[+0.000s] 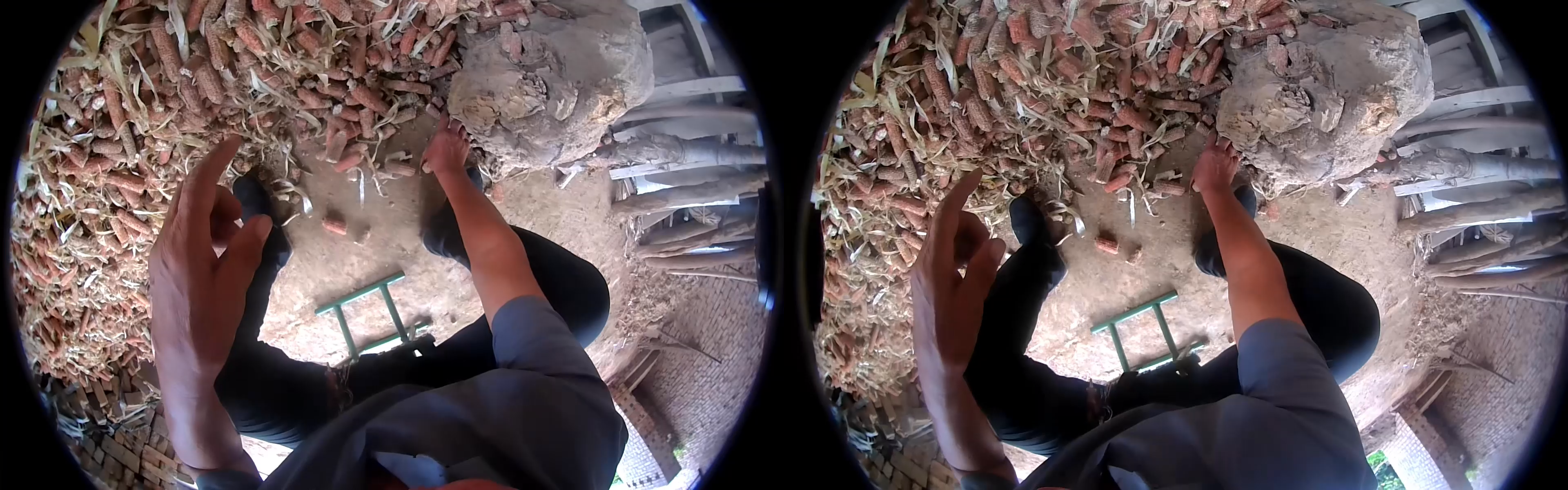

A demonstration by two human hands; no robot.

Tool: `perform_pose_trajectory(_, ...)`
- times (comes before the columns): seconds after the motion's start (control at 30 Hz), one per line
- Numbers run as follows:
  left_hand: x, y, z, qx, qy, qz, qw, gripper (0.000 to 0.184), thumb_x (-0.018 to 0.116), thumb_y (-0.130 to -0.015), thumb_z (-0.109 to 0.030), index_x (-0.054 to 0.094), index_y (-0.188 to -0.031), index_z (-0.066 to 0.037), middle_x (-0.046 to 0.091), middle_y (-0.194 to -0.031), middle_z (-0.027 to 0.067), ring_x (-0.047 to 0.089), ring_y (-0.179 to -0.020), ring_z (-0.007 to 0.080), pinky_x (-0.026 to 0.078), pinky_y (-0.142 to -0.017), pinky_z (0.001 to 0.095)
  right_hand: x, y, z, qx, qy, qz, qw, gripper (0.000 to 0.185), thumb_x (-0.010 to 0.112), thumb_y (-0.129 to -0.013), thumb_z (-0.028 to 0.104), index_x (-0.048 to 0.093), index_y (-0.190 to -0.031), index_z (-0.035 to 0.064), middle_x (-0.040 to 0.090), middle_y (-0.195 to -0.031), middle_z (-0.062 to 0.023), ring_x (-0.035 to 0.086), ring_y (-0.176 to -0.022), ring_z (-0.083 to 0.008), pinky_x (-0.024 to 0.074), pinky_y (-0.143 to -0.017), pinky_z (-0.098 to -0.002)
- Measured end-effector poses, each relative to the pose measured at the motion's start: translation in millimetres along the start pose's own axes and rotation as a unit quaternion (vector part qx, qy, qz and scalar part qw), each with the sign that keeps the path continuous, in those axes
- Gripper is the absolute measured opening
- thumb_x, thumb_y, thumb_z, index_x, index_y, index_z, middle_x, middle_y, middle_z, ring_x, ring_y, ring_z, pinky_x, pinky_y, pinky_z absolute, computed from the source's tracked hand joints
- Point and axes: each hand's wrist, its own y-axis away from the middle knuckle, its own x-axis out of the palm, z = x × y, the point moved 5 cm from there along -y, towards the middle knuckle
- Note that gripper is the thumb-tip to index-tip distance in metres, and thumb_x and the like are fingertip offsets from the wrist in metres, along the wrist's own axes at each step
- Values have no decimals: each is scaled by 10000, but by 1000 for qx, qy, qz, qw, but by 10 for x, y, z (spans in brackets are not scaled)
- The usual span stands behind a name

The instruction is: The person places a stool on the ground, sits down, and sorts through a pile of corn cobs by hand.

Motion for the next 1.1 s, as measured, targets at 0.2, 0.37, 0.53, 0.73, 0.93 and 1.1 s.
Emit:
perform_pose_trajectory(0.2,8,-14,-21,-4,49,8,999,653,635,-925,-115,481,-1559,-93,556,-809,37,516,-722,147,455,-681,325,72,90,-49,6,-3,-17,1000,704,697,-845,156,432,-1485,32,548,-1369,-251,588,-1237,-432,507,-980,-539)
perform_pose_trajectory(0.37,12,-13,-29,9,33,16,999,683,714,-907,-76,484,-1549,-106,556,-837,74,540,-728,186,480,-662,344,112,14,-141,35,10,-24,999,675,677,-844,132,438,-1458,-16,575,-1350,-237,651,-1141,-424,541,-925,-522)
perform_pose_trajectory(0.53,-1,-53,-79,60,34,-7,998,683,657,-908,-39,464,-1562,-72,544,-776,34,506,-693,151,454,-656,323,10,64,-124,6,12,18,1000,642,735,-820,164,510,-1394,-17,584,-1338,-241,678,-1126,-398,584,-924,-478)
perform_pose_trajectory(0.73,-9,-55,-257,93,54,-2,994,653,661,-927,-66,469,-1551,-67,557,-782,36,517,-690,150,455,-639,326,-575,333,245,-186,-45,-32,981,328,741,-827,179,642,-1114,58,629,-1126,-165,703,-942,-337,596,-804,-432)
perform_pose_trajectory(0.93,49,-78,-274,122,68,-13,990,614,657,-945,-98,478,-1532,-67,556,-776,40,518,-689,150,459,-645,333,-2031,284,566,-305,-100,-212,923,239,721,-844,157,645,-1048,57,642,-1058,-153,682,-858,-345,598,-769,-445)
perform_pose_trajectory(1.1,40,-84,-272,115,77,-18,990,619,661,-946,-113,474,-1535,-72,542,-767,38,505,-680,151,459,-646,337,-3071,-241,-193,-145,130,-412,890,236,703,-857,149,646,-1057,37,613,-1071,-93,565,-1050,-242,515,-926,-433)
